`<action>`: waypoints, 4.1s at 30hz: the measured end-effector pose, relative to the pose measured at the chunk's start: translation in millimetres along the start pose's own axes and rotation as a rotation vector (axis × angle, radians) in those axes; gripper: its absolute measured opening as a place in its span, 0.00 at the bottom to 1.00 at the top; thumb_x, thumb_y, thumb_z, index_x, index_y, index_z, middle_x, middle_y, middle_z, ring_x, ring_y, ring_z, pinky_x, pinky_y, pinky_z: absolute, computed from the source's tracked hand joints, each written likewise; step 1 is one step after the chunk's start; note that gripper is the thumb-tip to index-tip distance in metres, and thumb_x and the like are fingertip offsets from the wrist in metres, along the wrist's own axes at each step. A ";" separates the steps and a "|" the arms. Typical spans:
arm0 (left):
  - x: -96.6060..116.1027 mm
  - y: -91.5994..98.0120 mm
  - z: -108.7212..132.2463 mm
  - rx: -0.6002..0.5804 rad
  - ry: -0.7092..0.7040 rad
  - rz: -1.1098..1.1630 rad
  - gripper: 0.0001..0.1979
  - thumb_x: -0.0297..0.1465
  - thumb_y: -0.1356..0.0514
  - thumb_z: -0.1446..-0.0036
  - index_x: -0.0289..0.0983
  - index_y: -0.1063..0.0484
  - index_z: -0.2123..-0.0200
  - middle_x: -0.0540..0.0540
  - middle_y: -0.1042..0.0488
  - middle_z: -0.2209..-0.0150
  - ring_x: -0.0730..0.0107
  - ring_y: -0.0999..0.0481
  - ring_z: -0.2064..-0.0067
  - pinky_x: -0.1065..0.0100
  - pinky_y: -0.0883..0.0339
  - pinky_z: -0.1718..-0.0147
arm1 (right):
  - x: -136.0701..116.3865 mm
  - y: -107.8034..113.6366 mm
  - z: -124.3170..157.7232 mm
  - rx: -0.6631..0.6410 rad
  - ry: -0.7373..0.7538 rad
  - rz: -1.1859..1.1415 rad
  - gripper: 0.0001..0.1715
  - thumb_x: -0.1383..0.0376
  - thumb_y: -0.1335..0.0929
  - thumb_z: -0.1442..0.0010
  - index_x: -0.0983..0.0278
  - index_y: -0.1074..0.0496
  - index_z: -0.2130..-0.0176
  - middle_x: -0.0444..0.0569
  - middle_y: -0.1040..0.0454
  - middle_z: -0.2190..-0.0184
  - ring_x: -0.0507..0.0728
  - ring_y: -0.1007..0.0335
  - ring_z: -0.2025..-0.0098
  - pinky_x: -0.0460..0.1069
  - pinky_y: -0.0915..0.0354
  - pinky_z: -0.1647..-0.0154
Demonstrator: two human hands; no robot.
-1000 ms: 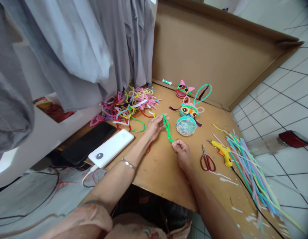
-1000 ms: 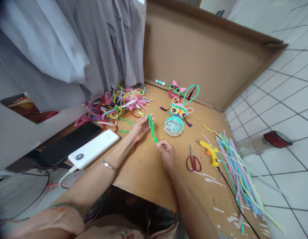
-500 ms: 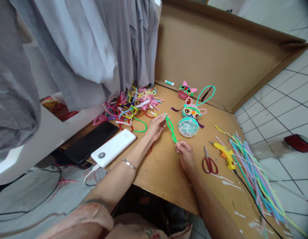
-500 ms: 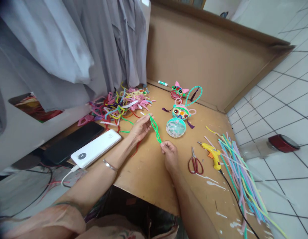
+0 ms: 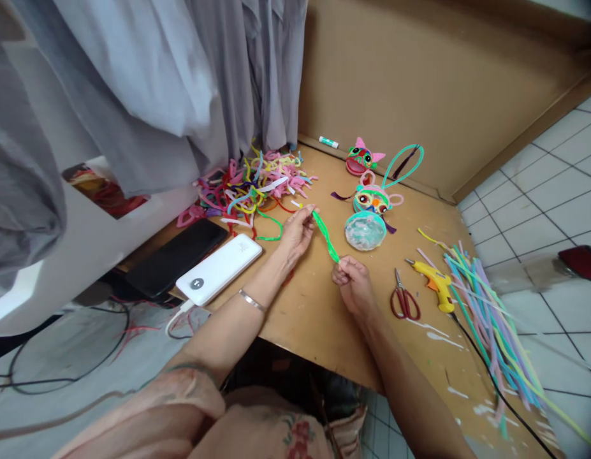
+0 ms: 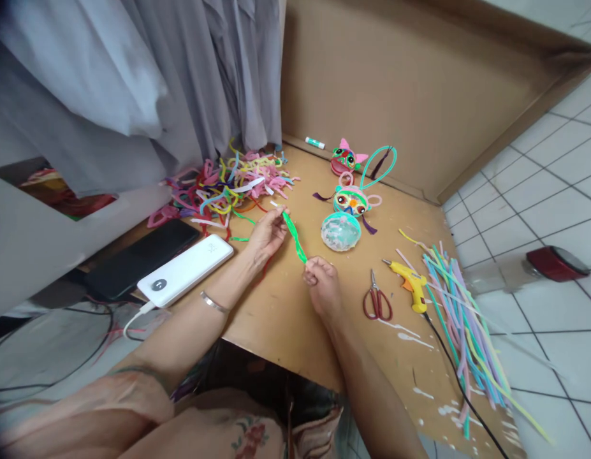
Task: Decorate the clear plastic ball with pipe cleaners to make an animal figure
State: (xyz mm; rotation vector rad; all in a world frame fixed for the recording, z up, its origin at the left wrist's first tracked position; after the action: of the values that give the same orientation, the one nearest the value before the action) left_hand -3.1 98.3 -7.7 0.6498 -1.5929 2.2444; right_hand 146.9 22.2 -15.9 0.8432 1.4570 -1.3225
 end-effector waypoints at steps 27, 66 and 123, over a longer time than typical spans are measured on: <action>1.1 -15.6 19.6 -0.281 0.188 0.072 0.09 0.27 0.46 0.35 0.38 0.30 0.68 0.51 0.33 0.74 0.71 0.26 0.67 0.59 0.28 0.53 | 2.5 7.0 0.9 -0.025 0.056 0.346 0.20 0.51 0.34 0.40 0.60 0.36 0.76 0.41 0.40 0.80 0.52 0.45 0.76 0.49 0.45 0.72; -50.1 -25.3 47.6 -0.690 0.085 -0.621 0.17 0.40 0.25 0.63 0.35 0.19 0.73 0.45 0.20 0.66 0.67 0.25 0.62 0.65 0.35 0.57 | -27.4 22.4 5.7 0.321 0.318 0.408 0.18 0.52 0.29 0.48 0.62 0.32 0.78 0.38 0.38 0.83 0.48 0.45 0.79 0.45 0.45 0.76; 7.4 14.5 -13.5 0.137 -0.357 -0.440 0.13 0.27 0.41 0.44 0.36 0.37 0.80 0.57 0.40 0.82 0.78 0.41 0.77 0.75 0.47 0.74 | -0.7 1.6 -9.6 0.080 0.055 0.371 0.28 0.43 0.27 0.53 0.62 0.35 0.79 0.36 0.41 0.89 0.46 0.48 0.87 0.43 0.52 0.84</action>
State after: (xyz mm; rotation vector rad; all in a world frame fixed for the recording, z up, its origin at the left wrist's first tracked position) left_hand -19.0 106.2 -19.1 1.3558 -1.2770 1.9903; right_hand 146.7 31.9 -16.2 1.1480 1.2212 -1.0877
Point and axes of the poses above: each hand's wrist, its own z-axis away from the middle knuckle, its own y-axis out of the back of the hand, x = y × z, the point moved 6 cm from there along -z, towards the middle knuckle
